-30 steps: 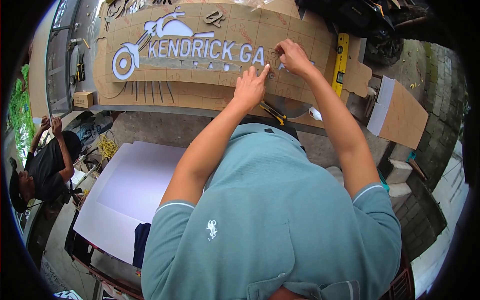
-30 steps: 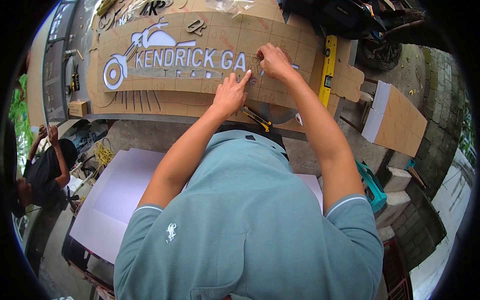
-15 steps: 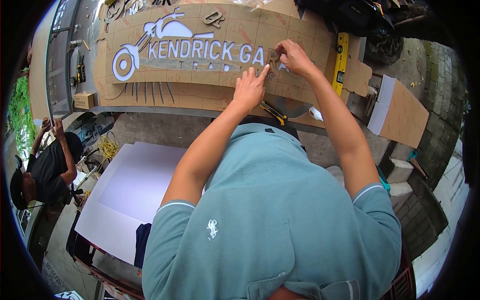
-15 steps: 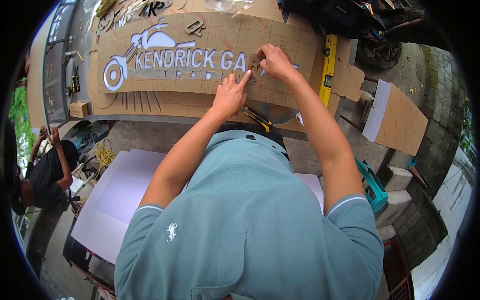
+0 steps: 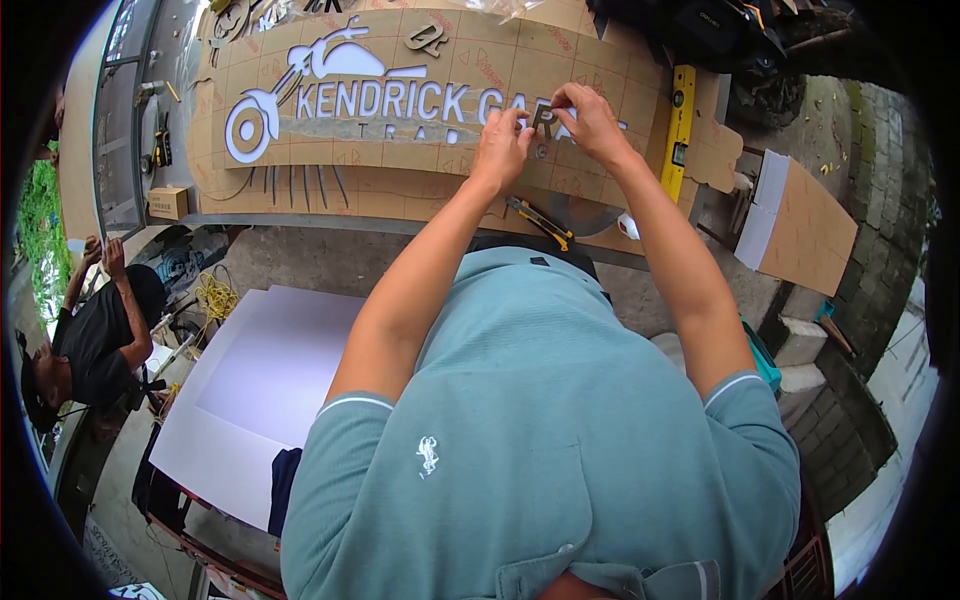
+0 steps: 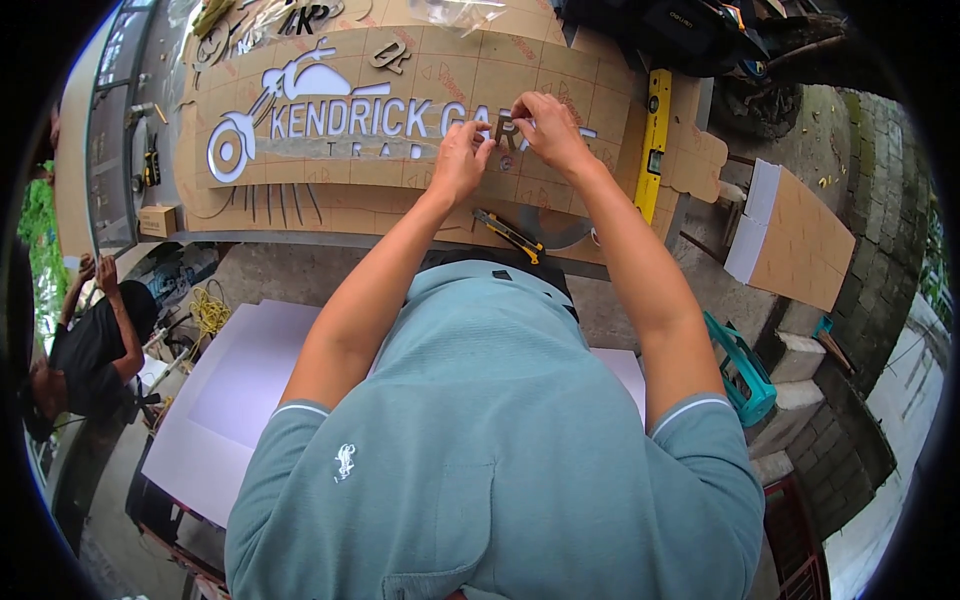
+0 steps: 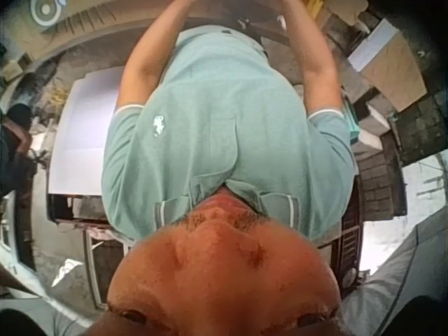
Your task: Assembling an acrylic sign by gluing laser-cut letters onto a base using a template.
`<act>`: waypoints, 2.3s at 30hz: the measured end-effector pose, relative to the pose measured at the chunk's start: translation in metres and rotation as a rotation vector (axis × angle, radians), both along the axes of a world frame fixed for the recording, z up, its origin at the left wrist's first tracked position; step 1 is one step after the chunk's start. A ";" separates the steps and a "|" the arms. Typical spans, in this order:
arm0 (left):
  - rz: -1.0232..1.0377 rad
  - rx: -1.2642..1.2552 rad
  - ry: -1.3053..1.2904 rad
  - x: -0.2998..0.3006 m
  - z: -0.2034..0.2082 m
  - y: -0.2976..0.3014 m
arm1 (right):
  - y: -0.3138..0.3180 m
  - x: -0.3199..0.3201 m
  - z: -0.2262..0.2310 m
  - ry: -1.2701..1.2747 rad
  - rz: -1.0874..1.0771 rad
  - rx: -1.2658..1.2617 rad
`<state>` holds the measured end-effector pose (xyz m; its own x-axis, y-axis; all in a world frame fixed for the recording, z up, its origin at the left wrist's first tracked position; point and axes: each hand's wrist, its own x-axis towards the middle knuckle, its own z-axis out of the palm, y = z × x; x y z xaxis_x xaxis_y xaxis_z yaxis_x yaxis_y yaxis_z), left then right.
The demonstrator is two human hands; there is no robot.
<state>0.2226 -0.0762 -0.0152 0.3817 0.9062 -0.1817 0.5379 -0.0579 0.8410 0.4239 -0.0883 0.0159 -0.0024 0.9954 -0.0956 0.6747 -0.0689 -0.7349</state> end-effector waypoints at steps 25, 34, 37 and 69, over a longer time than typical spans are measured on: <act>0.048 -0.075 0.397 -0.141 0.020 -0.008 | -0.242 -0.069 -0.002 0.466 -0.501 -0.415; -0.219 0.202 0.157 -0.043 0.017 0.015 | -0.336 -0.026 -0.066 0.225 -1.147 -0.266; -0.139 0.143 0.144 -0.005 0.008 0.041 | -0.320 -0.018 -0.060 0.267 -1.222 -0.197; -0.001 -0.175 0.602 0.053 0.005 0.065 | -0.267 -0.030 -0.049 0.158 -1.180 -0.095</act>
